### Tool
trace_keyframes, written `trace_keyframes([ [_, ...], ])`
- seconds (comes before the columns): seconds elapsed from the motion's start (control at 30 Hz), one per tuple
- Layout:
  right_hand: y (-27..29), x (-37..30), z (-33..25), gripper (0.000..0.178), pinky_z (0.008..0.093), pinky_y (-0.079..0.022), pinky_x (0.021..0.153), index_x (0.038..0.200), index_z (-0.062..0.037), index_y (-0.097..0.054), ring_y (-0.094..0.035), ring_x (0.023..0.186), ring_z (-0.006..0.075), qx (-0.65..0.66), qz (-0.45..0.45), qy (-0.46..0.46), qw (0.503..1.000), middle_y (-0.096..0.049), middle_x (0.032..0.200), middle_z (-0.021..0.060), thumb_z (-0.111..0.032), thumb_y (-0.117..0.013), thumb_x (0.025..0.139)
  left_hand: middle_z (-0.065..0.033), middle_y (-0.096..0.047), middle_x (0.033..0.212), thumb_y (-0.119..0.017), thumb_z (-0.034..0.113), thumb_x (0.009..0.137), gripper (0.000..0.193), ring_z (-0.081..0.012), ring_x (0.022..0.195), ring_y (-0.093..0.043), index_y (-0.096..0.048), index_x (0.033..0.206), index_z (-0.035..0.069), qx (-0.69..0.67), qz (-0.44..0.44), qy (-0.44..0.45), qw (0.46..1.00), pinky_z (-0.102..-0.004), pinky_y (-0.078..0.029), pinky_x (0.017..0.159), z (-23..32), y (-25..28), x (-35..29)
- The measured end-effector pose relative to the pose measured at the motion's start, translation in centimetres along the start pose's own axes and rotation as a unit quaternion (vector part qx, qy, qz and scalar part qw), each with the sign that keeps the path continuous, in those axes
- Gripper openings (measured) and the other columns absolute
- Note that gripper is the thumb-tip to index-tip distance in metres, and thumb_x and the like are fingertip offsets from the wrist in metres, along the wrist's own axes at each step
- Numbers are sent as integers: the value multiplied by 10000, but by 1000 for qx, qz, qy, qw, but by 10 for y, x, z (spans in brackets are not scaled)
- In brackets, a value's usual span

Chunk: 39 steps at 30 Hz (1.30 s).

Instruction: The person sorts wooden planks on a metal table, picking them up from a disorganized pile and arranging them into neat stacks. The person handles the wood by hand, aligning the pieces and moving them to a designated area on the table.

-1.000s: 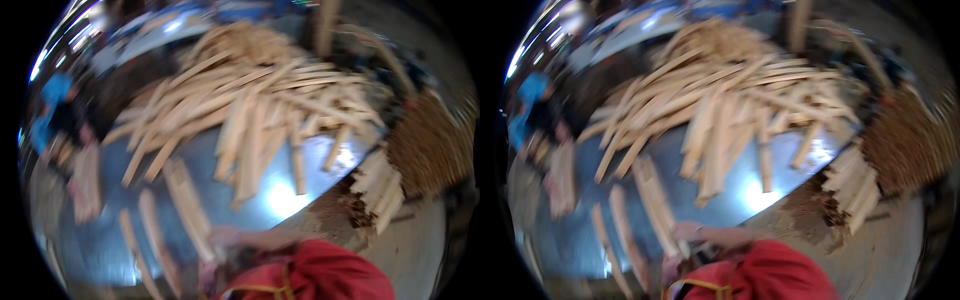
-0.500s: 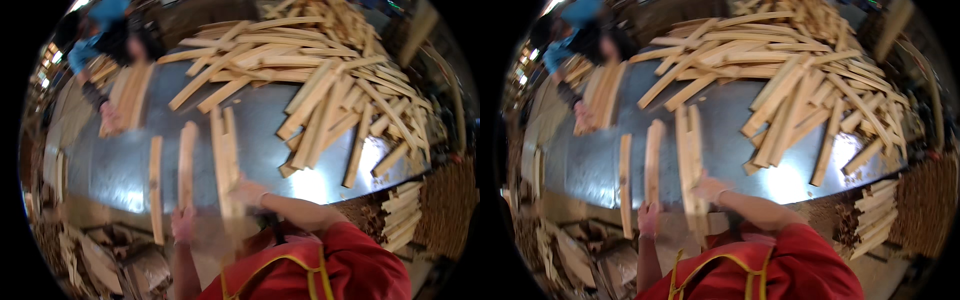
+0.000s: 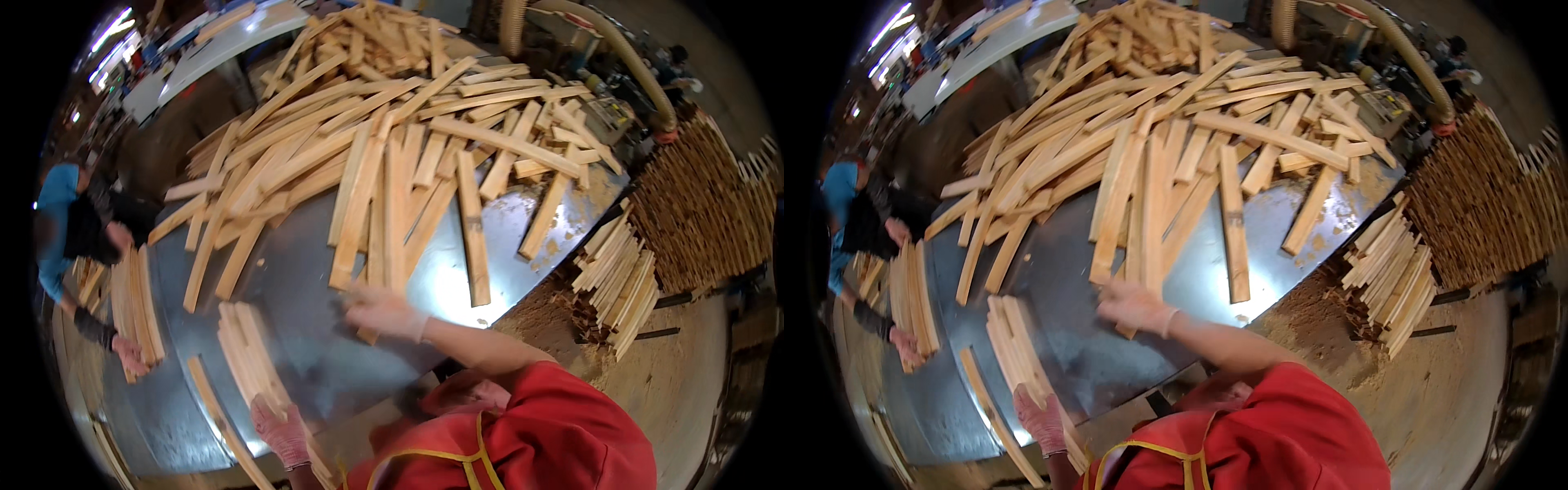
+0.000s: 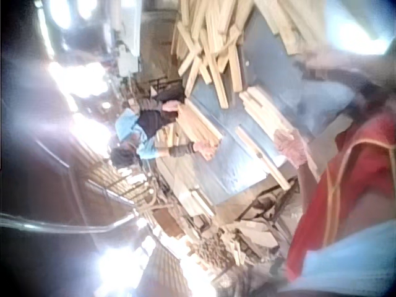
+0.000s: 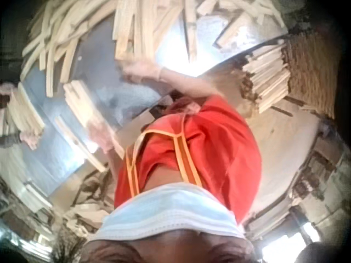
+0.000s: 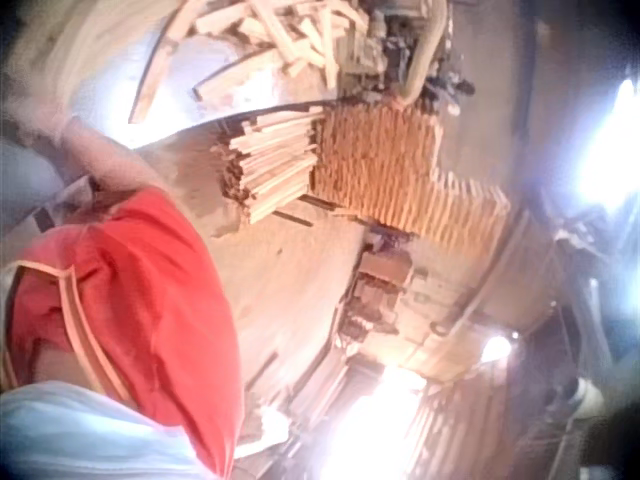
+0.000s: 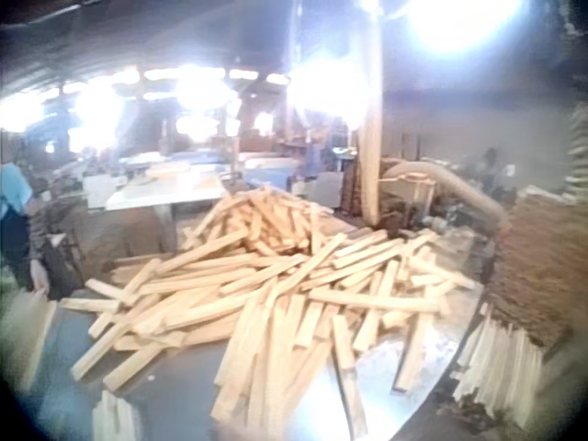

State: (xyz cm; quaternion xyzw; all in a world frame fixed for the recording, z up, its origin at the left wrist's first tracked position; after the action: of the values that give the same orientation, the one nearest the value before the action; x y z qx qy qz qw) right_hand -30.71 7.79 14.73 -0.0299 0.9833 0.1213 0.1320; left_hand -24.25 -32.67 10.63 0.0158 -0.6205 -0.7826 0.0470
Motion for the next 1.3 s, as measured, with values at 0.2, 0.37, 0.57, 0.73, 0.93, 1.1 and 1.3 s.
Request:
trace_keyframes([
  [0.2,242,-20,138,666,480,-503,1087,1452,-67,-563,-605,1258,405,-296,381,-172,859,-650,1299,204,-334,-709,860,-241,-492,1592,-841,272,833,882,-405,1508,-432,-459,1597,54,-69,-44,-202,976,-486,-351,1272,193,-72,100],
  [0.37,231,-27,143,809,481,-513,1065,1540,-105,-489,-609,1235,411,-255,396,-217,855,-613,1345,192,-305,-741,797,-239,-482,1605,-837,301,840,934,-403,1465,-491,-405,1638,83,-58,-70,-132,987,-456,-424,1218,289,-129,174],
  [0.57,212,-36,103,956,435,-473,1133,1665,-59,-317,-614,1310,441,72,345,-108,929,-630,1427,292,-191,-705,802,-221,-672,1314,-731,94,842,646,-353,1174,-682,-570,1464,22,-230,-212,-157,937,-397,-558,983,324,-122,156],
  [0.73,142,-22,100,956,433,-473,1112,1678,-20,-276,-629,1280,427,145,255,-137,946,-624,1387,340,-203,-675,828,-82,-727,1014,-673,65,827,452,-205,927,-698,-677,1275,-3,-507,-351,-76,784,-328,-563,865,303,-91,84],
  [0.93,89,-35,73,979,424,-491,1093,1696,-59,-250,-659,1248,439,154,256,-122,946,-658,1356,335,-210,-688,834,-111,-679,1062,-722,356,928,464,-330,963,-662,-643,1292,79,-549,-347,9,760,-462,-564,824,219,-51,2],
  [1.1,3,-50,33,883,418,-446,1145,1686,-102,-280,-606,1329,408,159,131,-103,973,-616,1425,310,-268,-664,908,-153,-721,1112,-684,372,981,428,-347,964,-694,-683,1292,79,-189,41,-311,930,-427,-591,807,47,-89,-58],
  [1.3,-160,-22,60,595,490,-501,1093,1431,-32,-628,-639,1272,469,-324,-321,140,879,-652,1378,335,-403,-581,969,-146,-697,806,-697,190,899,212,-339,745,-653,-722,1043,37,-174,-68,-15,982,-417,-566,709,16,-25,-130],
])
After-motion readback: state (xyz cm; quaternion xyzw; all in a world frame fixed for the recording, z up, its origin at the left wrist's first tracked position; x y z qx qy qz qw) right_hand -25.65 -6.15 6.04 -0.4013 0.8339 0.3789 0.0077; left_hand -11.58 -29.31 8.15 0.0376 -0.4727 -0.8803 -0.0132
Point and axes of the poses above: each hand's wrist, its own x-axis towards the middle knuckle, its own y-axis out of the back of the hand, z = x × y, the point moved 4 cm from there along x, towards the middle knuckle
